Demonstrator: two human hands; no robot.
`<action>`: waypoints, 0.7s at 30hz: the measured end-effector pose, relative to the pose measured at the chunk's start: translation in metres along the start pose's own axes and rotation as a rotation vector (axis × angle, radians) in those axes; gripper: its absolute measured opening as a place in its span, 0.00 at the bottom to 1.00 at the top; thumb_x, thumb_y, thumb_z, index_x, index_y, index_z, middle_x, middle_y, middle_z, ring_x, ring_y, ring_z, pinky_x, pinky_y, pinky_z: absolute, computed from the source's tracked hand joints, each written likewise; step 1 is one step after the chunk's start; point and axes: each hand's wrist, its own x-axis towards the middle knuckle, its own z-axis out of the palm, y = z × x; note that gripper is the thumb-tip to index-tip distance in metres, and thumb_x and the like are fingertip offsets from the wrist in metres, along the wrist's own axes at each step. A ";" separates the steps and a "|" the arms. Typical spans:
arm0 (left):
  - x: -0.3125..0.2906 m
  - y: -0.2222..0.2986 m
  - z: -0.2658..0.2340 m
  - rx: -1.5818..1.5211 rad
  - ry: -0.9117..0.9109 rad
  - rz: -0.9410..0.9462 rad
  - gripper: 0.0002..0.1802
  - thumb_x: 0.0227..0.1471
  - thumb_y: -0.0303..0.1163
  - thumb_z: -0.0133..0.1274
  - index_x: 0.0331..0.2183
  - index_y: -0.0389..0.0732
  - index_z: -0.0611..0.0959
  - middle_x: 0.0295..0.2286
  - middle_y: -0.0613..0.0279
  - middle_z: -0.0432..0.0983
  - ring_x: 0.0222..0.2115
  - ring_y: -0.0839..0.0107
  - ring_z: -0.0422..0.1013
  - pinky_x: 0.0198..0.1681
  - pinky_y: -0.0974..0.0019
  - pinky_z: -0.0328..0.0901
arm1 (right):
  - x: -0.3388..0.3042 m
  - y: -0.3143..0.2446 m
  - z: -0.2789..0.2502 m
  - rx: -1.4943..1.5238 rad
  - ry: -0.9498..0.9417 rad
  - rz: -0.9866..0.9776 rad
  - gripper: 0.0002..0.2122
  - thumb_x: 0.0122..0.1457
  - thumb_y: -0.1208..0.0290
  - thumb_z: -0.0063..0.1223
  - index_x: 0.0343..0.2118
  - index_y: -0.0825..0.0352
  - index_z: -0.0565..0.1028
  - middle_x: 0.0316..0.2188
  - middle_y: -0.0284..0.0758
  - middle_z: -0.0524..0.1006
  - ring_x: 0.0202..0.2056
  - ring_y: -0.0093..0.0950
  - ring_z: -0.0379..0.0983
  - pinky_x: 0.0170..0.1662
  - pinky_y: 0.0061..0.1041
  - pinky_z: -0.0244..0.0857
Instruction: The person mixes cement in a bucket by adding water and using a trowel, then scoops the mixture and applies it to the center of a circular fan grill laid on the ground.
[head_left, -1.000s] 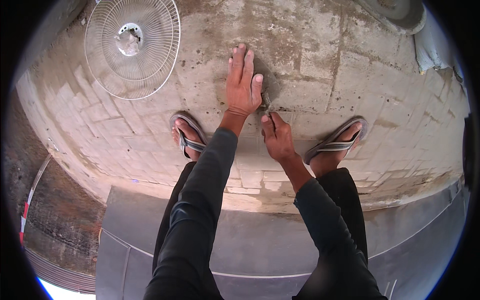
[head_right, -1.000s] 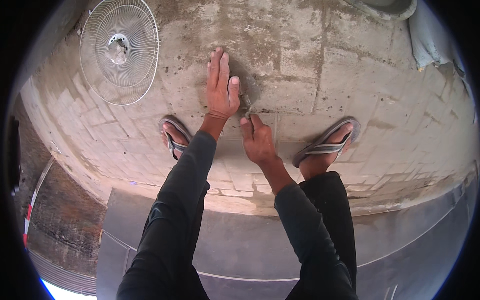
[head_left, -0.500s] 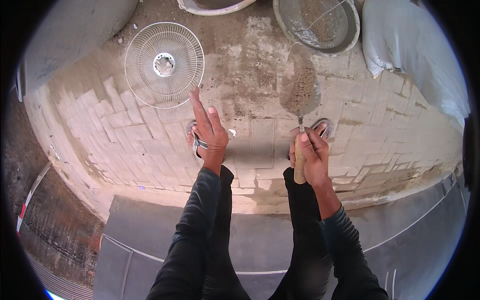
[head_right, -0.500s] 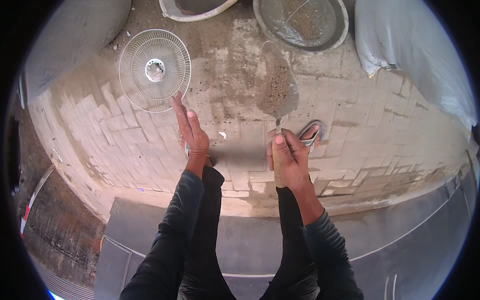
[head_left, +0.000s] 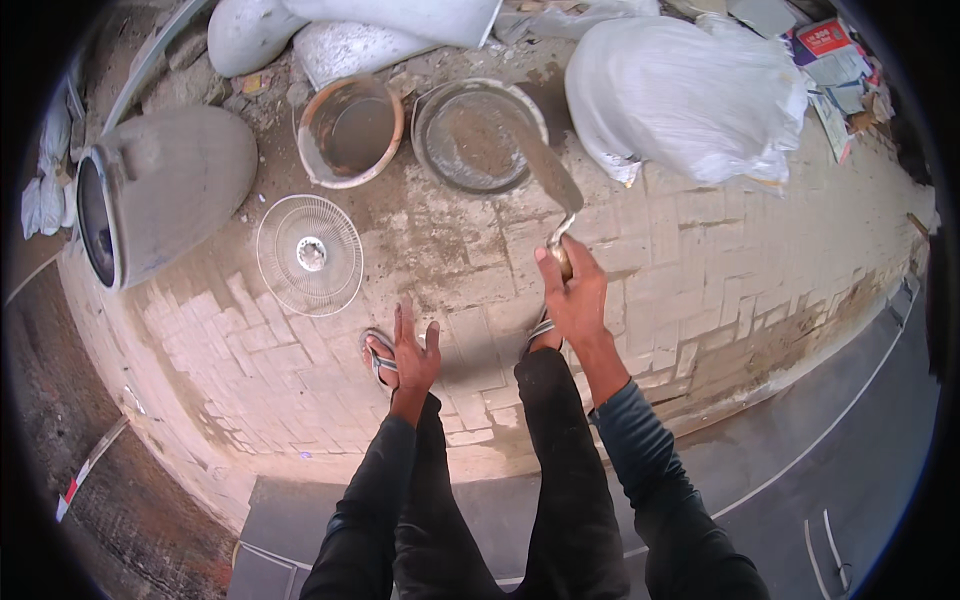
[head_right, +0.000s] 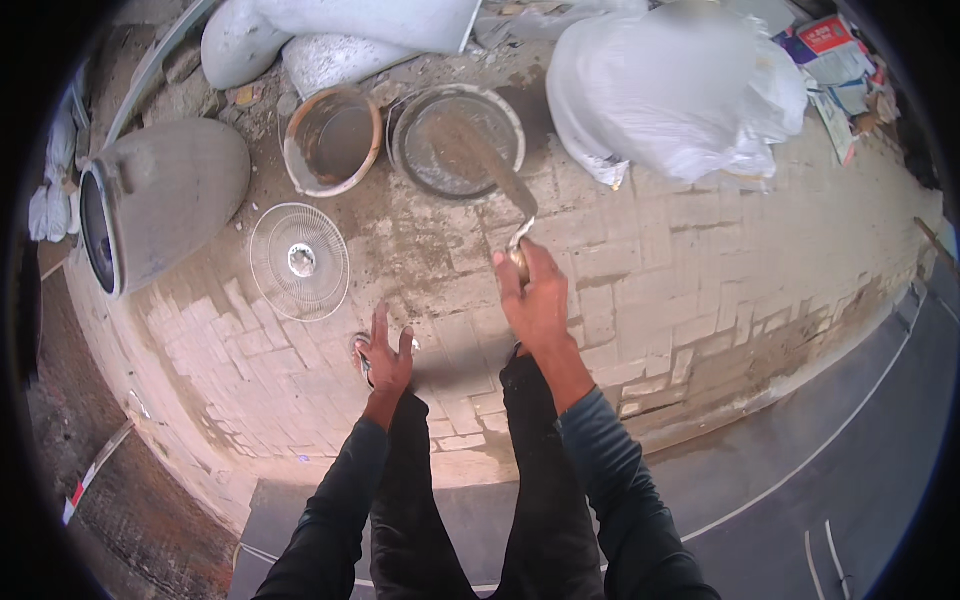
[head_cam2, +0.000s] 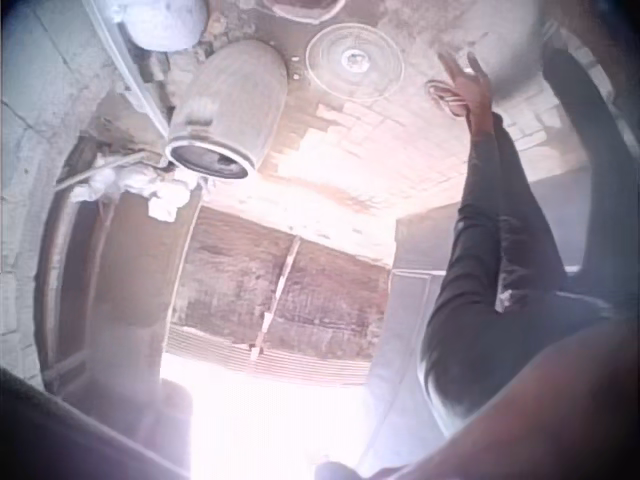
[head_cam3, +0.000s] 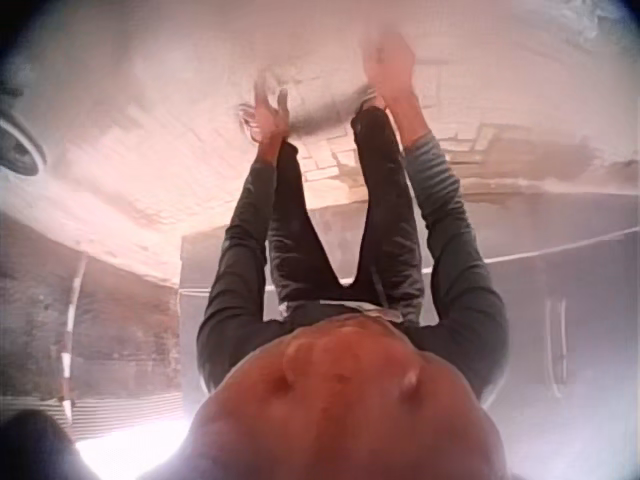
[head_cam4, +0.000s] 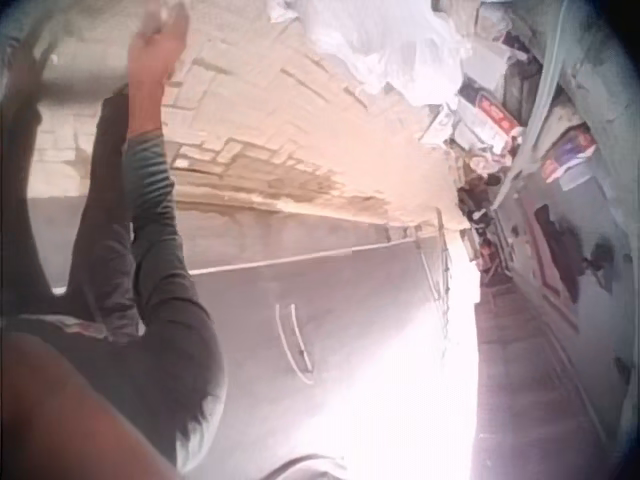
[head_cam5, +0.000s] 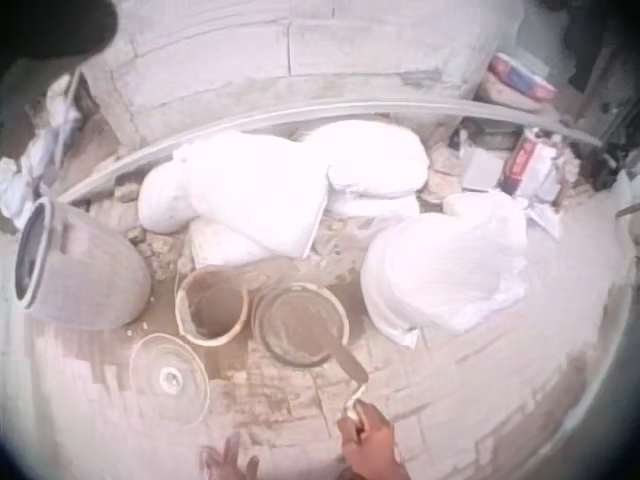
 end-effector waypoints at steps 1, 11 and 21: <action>0.006 0.022 -0.005 -0.146 -0.002 0.028 0.39 0.58 0.37 0.55 0.65 0.37 0.59 0.57 0.44 0.66 0.61 0.51 0.60 0.64 0.50 0.49 | -0.013 -0.006 -0.030 0.017 -0.014 0.008 0.15 0.60 0.68 0.60 0.43 0.75 0.75 0.32 0.48 0.78 0.32 0.47 0.75 0.37 0.38 0.69; 0.088 0.460 -0.015 -0.474 0.083 0.288 0.40 0.49 0.43 0.66 0.57 0.39 0.67 0.44 0.52 0.72 0.46 0.60 0.69 0.44 0.59 0.65 | 0.025 -0.083 -0.333 -0.269 0.113 0.087 0.15 0.64 0.64 0.54 0.44 0.74 0.75 0.30 0.47 0.77 0.29 0.44 0.76 0.33 0.38 0.68; 0.156 0.500 -0.019 -0.520 0.228 0.341 0.05 0.59 0.23 0.52 0.36 0.32 0.74 0.28 0.51 0.77 0.28 0.64 0.74 0.34 0.63 0.67 | 0.275 -0.041 -0.235 -0.926 -0.374 0.097 0.12 0.59 0.69 0.49 0.42 0.65 0.79 0.38 0.43 0.82 0.38 0.39 0.82 0.41 0.37 0.75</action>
